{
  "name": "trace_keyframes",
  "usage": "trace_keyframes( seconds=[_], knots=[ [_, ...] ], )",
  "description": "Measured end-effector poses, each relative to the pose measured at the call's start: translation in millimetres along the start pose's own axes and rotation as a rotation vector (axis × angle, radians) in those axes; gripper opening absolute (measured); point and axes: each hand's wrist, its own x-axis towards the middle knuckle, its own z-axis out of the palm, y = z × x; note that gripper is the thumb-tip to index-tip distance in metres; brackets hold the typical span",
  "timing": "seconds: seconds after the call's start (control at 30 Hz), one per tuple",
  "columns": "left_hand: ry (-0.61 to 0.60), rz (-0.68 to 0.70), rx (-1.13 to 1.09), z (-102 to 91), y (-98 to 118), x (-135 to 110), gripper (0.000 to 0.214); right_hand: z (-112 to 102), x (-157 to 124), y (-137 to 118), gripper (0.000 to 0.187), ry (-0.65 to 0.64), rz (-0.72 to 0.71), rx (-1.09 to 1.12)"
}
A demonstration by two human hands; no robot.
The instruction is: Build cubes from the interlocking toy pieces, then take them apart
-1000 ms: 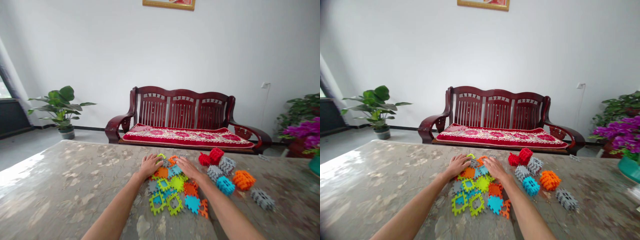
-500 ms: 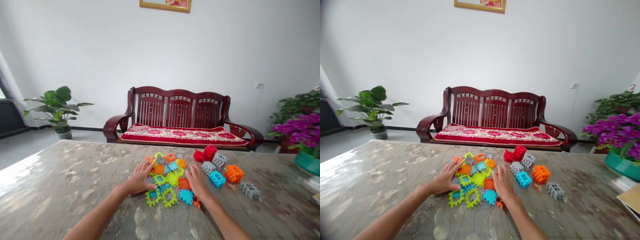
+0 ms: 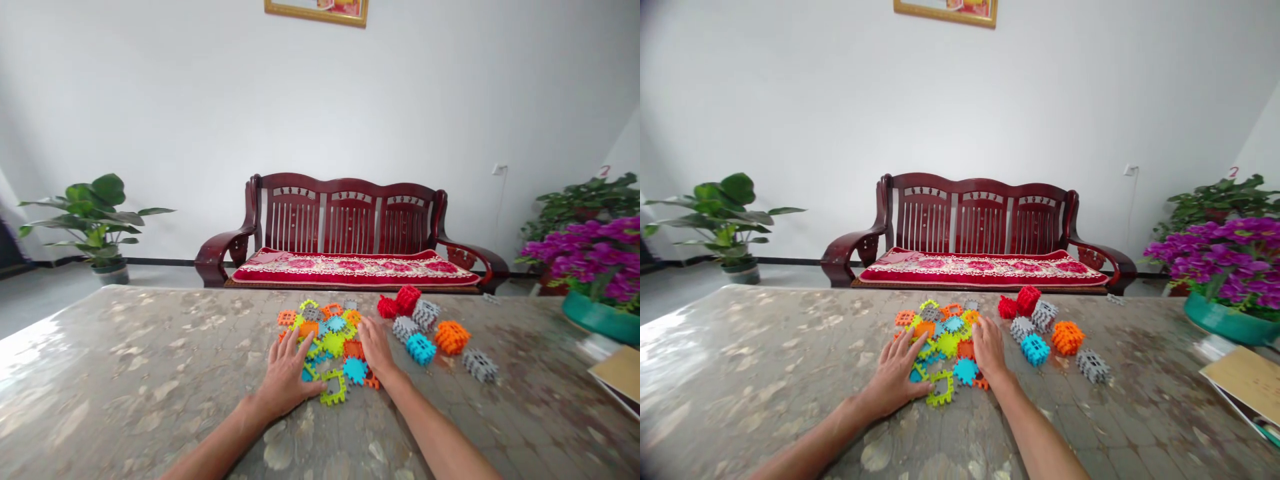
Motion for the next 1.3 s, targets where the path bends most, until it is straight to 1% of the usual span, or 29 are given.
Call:
trace_keyframes(
  seconds=[0.07,0.13,0.2,0.33,0.4,0.47,0.5,0.53,0.57,0.63,0.67,0.73,0.8,0.87,0.97,1.1,1.2,1.3],
  knots=[
    [-0.001,0.023,-0.016,2.0,5.1,-4.8,0.101,-0.6,-7.3,4.8,0.051,0.033,0.028,0.019],
    [-0.024,0.059,-0.016,4.8,11.2,-10.0,0.105,-0.6,-16.4,6.4,0.049,0.048,0.018,0.020],
    [-0.027,0.068,0.005,7.9,18.6,-13.5,0.104,0.6,-23.8,2.8,0.048,0.050,-0.004,0.027],
    [0.007,0.006,0.039,10.9,32.3,-11.0,0.096,1.5,-27.3,-11.8,0.048,0.061,-0.025,0.121],
    [0.019,-0.014,0.029,8.6,33.4,-5.2,0.093,-1.6,-25.3,-15.5,0.048,0.091,-0.015,0.205],
    [0.054,-0.043,-0.009,3.8,27.5,2.5,0.083,-6.8,-23.2,-13.8,0.046,0.121,0.012,0.286],
    [0.080,-0.081,-0.039,1.1,21.8,6.4,0.075,-9.6,-22.3,-11.1,0.044,0.131,0.026,0.313],
    [0.112,-0.140,-0.075,-1.3,14.6,10.0,0.066,-12.3,-21.4,-7.7,0.043,0.140,0.038,0.328],
    [0.148,-0.228,-0.113,-3.0,6.3,12.7,0.059,-14.6,-20.5,-3.9,0.042,0.147,0.048,0.331],
    [0.256,-0.415,-0.150,-3.6,-11.1,15.5,0.053,-17.3,-18.3,3.2,0.040,0.163,0.057,0.312],
    [0.317,-0.469,-0.133,-2.6,-19.1,15.5,0.052,-17.8,-16.7,5.7,0.040,0.169,0.060,0.296],
    [0.389,-0.485,-0.109,0.4,-31.4,14.5,0.051,-17.6,-11.8,8.1,0.041,0.170,0.068,0.244],
    [0.405,-0.458,-0.119,2.0,-38.0,14.4,0.051,-17.0,-4.0,7.4,0.043,0.144,0.064,0.160],
    [0.395,-0.461,-0.147,0.3,-40.3,16.6,0.050,-17.1,6.5,5.0,0.046,0.081,0.062,0.038],
    [0.369,-0.506,-0.152,-6.2,-39.9,22.4,0.050,-17.8,24.3,0.8,0.047,-0.002,0.080,-0.098],
    [0.338,-0.506,-0.113,-10.3,-38.5,26.3,0.049,-17.9,43.2,-5.9,0.053,-0.090,0.117,-0.217],
    [0.328,-0.499,-0.095,-7.9,-38.7,26.1,0.048,-17.8,49.4,-13.1,0.059,-0.192,0.152,-0.322],
    [0.311,-0.496,-0.092,-5.4,-39.4,26.0,0.047,-19.1,49.9,-20.8,0.054,-0.223,0.147,-0.390]
  ],
)
